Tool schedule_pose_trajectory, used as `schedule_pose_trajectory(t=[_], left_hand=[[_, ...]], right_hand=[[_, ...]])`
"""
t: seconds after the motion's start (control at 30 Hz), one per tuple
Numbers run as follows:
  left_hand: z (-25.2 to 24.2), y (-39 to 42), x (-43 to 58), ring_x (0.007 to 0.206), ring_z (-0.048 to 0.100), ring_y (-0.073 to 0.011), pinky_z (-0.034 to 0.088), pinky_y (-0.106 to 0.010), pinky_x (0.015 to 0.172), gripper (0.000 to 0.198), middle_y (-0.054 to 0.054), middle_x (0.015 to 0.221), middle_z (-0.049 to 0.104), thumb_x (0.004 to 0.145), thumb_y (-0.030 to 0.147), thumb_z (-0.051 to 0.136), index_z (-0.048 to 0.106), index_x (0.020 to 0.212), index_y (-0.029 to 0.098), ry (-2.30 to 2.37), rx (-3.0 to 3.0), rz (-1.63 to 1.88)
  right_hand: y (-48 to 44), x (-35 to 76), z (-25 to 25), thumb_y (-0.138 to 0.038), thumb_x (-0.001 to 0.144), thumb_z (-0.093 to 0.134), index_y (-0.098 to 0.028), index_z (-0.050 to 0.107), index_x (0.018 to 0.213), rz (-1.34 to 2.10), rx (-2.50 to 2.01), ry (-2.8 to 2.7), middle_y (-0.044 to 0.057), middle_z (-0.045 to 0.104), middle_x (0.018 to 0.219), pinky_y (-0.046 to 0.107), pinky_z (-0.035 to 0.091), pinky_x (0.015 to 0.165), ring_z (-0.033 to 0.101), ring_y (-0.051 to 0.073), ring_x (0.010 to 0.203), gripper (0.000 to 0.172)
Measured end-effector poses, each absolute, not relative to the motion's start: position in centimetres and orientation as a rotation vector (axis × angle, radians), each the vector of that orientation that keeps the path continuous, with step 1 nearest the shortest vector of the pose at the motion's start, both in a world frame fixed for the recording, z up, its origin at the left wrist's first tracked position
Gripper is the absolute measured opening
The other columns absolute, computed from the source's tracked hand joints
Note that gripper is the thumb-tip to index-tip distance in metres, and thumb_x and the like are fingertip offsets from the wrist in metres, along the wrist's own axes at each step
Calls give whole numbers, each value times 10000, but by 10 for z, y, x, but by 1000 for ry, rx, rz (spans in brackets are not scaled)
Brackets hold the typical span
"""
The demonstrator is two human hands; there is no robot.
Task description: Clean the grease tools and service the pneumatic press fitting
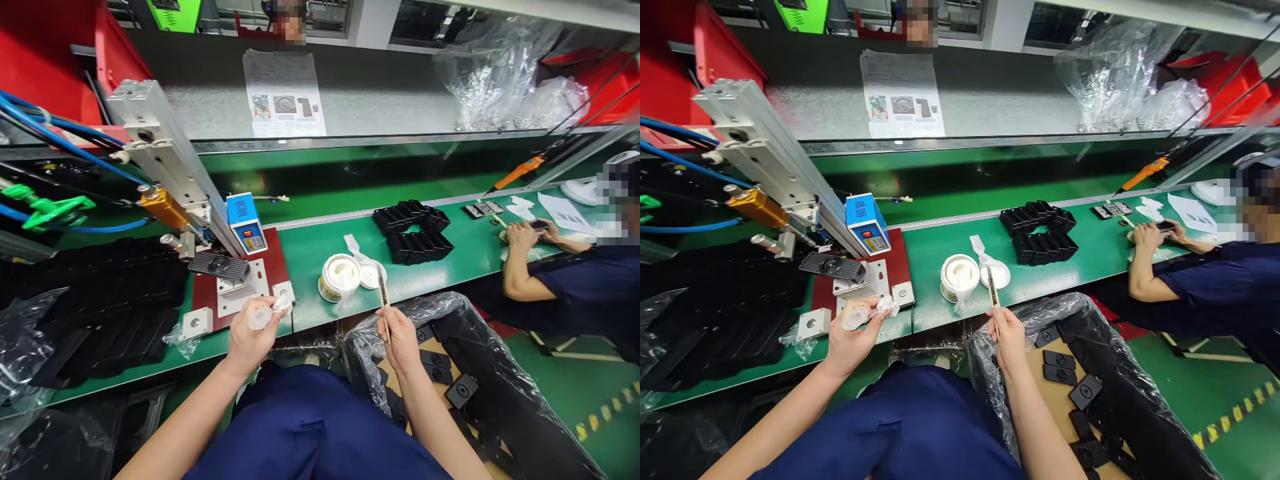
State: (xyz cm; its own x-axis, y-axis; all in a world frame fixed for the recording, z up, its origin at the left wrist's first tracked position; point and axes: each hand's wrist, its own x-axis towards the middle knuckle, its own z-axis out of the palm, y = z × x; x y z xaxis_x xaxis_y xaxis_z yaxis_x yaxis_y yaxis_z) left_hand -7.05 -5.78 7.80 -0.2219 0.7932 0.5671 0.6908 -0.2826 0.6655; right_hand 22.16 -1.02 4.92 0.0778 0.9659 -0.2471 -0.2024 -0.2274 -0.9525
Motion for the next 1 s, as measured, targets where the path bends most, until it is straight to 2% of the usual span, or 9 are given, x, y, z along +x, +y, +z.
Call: schedule_pose_trajectory(t=[0.07,0.13,0.27,0.47,0.73,1.0], left_hand=[[75,-59,-70,732,682,-166,528,-281,676,155,-38,831,703,783,209,666,514,814,207,1811,1924,1529],[72,-59,-68,738,686,-165,527,-273,684,154,-36,830,703,785,209,666,516,818,205,1807,1951,1521],[70,-57,-65,697,681,-154,515,-249,657,160,-26,810,706,779,215,676,517,797,200,1818,2017,1516],[63,-56,-61,720,691,-165,520,-250,656,147,-32,824,715,783,236,673,535,812,196,1809,1997,1456],[58,-56,-57,721,694,-170,521,-254,644,156,-35,835,719,788,270,678,542,811,198,1857,1967,1417],[61,-55,-53,688,689,-159,515,-242,632,146,-20,813,717,791,272,670,543,809,203,1876,1962,1411]], right_hand=[[-9,226,44,-498,752,699,-148,643,728,1307,-1382,-958,0,584,561,187,325,436,438,57,450,355],[-8,233,38,-517,722,712,-144,651,750,1300,-1443,-981,8,605,578,199,299,406,423,60,416,379],[-3,247,24,-610,706,663,-160,621,767,1260,-1505,-881,-71,433,419,200,162,354,261,47,342,455],[11,255,8,-662,717,610,-193,475,512,1183,-1600,-758,-90,272,328,227,117,361,180,50,331,530],[27,249,4,-637,712,621,-192,484,459,1137,-1613,-758,-73,295,323,248,145,380,235,64,341,530],[41,251,-4,-576,742,607,-189,487,455,1161,-1609,-766,-74,297,315,244,161,367,234,62,334,497]])
